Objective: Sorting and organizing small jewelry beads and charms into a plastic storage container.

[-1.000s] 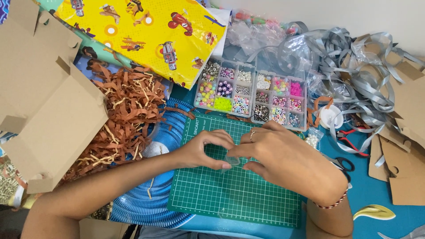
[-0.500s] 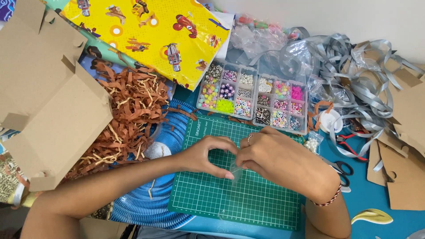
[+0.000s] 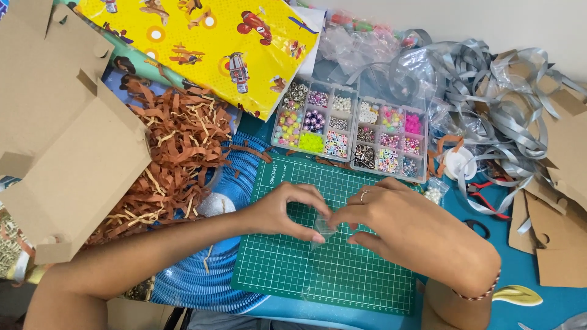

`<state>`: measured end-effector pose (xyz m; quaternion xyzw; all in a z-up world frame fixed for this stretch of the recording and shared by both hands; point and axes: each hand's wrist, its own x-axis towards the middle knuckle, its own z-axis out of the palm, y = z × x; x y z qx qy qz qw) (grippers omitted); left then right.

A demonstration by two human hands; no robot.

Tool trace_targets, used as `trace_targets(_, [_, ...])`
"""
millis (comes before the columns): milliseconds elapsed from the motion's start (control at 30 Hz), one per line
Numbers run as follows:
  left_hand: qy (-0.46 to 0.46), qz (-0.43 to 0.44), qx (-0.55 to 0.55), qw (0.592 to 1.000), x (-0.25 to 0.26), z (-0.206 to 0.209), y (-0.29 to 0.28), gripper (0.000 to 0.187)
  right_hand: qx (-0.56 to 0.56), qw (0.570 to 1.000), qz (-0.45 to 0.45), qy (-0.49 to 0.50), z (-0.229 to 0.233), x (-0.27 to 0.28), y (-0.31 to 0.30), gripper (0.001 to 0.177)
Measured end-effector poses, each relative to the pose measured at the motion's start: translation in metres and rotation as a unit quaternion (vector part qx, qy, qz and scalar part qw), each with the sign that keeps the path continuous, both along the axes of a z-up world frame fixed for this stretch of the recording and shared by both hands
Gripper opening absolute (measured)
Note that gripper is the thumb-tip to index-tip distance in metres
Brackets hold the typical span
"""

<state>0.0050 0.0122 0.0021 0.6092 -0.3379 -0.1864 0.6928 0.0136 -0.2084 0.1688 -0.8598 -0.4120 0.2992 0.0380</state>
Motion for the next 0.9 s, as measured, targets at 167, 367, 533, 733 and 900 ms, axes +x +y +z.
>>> trace_targets(167, [-0.007, -0.009, 0.001, 1.0, -0.001, 0.006, 0.002, 0.037, -0.02, 0.999, -0.027, -0.002, 0.003, 0.001, -0.008, 0.035])
trace_targets(367, [-0.012, -0.033, 0.008, 0.999, 0.001, 0.008, 0.002, 0.04, 0.013, 0.996, -0.081, -0.033, 0.011, 0.023, -0.006, 0.014])
trace_targets(533, [-0.005, -0.051, -0.026, 0.998, 0.002, 0.007, 0.001, 0.038, 0.146, 0.965, -0.126, -0.178, -0.013, 0.071, 0.034, 0.013])
trace_targets(733, [-0.024, -0.044, -0.023, 0.998, 0.001, -0.002, -0.001, 0.041, 0.178, 0.92, -0.198, -0.288, -0.105, 0.156, 0.075, 0.013])
trace_targets(900, [-0.031, -0.051, -0.026, 0.998, -0.001, -0.003, 0.001, 0.039, 0.12, 0.925, -0.206, -0.296, -0.118, 0.156, 0.096, 0.019])
